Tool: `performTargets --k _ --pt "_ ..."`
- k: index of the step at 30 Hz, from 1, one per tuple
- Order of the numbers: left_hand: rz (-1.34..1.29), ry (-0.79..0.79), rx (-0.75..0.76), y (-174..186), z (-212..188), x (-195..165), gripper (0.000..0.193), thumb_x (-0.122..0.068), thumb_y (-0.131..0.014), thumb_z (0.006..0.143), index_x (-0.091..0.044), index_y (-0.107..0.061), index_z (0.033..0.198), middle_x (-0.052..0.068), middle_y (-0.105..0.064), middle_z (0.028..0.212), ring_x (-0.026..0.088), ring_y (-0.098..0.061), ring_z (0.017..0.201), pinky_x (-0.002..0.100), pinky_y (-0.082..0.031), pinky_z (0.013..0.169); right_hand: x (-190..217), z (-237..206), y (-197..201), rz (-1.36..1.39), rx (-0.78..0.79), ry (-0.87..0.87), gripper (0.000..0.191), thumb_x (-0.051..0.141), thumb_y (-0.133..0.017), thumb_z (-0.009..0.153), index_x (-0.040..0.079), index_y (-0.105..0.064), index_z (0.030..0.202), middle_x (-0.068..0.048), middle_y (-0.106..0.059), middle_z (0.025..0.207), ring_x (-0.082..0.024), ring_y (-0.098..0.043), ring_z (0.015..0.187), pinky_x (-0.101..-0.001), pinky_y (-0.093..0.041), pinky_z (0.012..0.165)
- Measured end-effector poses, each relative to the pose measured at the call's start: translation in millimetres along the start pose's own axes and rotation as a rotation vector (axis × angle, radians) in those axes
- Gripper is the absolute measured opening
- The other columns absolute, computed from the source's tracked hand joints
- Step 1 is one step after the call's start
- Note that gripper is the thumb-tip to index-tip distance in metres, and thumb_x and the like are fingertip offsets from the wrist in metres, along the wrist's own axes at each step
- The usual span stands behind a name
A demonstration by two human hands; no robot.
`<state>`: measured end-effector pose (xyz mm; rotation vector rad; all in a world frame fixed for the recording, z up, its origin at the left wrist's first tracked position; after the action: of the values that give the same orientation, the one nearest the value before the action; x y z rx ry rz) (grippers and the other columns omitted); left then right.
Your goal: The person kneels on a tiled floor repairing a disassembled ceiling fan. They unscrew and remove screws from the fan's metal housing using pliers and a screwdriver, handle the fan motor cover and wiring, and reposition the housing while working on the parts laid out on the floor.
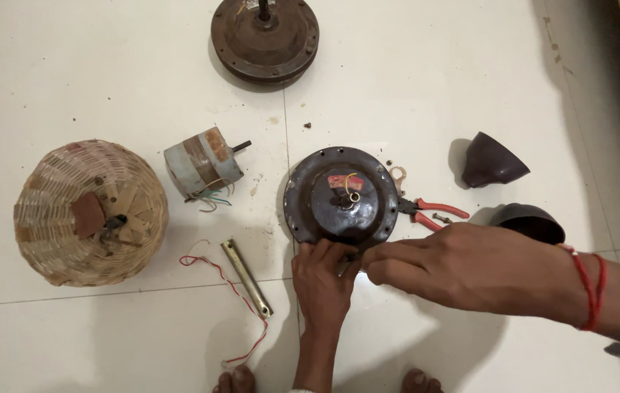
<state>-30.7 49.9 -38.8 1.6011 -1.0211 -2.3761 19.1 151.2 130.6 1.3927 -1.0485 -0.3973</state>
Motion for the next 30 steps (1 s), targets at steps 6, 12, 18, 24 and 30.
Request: performTargets --k 6,12,18,24,30 --pt "-0.058 -0.032 -0.008 7.1 0.8 1.5 0.021 -0.016 -0.087 0.069 -0.016 -0.073 0.085 -0.001 -0.066 0.086 0.027 -0.058 0.087 0.042 -0.047 0.08 10.8 4.5 -0.1 -0.023 -0.104 0.048 0.025 0.004 -0.061 0.085 -0.001 -0.054 0.109 -0.014 -0.067 0.119 -0.025 -0.075 0.088 -0.0345 -0.061 0.066" --pt "-0.017 -0.016 -0.003 6.7 3.0 1.0 0.021 -0.015 -0.087 0.067 -0.015 -0.074 0.085 -0.001 -0.067 0.086 0.027 -0.057 0.087 0.043 -0.048 0.08 10.3 4.9 -1.2 -0.065 -0.225 0.044 0.032 0.004 -0.065 0.08 0.0 -0.055 0.11 -0.012 -0.069 0.115 -0.028 -0.075 0.098 -0.0375 -0.062 0.074" --pt "-0.031 0.009 0.017 6.2 1.2 3.5 0.023 -0.013 -0.088 0.066 -0.014 -0.075 0.085 -0.001 -0.067 0.088 0.027 -0.056 0.086 0.042 -0.048 0.078 4.3 3.2 -9.4 0.015 -0.256 -0.008 0.028 0.008 -0.069 0.084 0.003 -0.054 0.108 -0.007 -0.066 0.1 -0.025 -0.073 0.082 -0.0377 -0.061 0.071" --pt "-0.063 0.089 0.031 3.3 0.9 11.2 0.03 -0.013 -0.089 0.066 -0.014 -0.073 0.091 0.001 -0.066 0.094 0.027 -0.06 0.093 0.042 -0.05 0.079 -1.4 0.7 -11.5 0.045 -0.349 -0.027 0.027 0.01 -0.07 0.088 0.004 -0.052 0.107 -0.005 -0.066 0.098 -0.023 -0.072 0.075 -0.0349 -0.059 0.062" --pt "-0.033 0.025 0.018 3.4 4.7 8.9 0.03 -0.015 -0.089 0.065 -0.013 -0.072 0.09 0.003 -0.065 0.091 0.028 -0.062 0.092 0.045 -0.045 0.085 -3.7 0.7 -17.4 0.048 -0.353 -0.06 0.03 0.011 -0.073 0.087 0.004 -0.052 0.108 -0.005 -0.066 0.097 -0.022 -0.072 0.072 -0.0355 -0.058 0.06"
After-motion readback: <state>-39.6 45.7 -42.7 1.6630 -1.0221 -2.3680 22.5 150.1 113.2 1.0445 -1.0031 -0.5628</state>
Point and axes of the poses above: each hand's wrist, its own z-axis towards the middle knuckle, its own y-axis out of the back of the hand, x = y × z, the point moved 7 cm from there along z, towards the middle knuckle
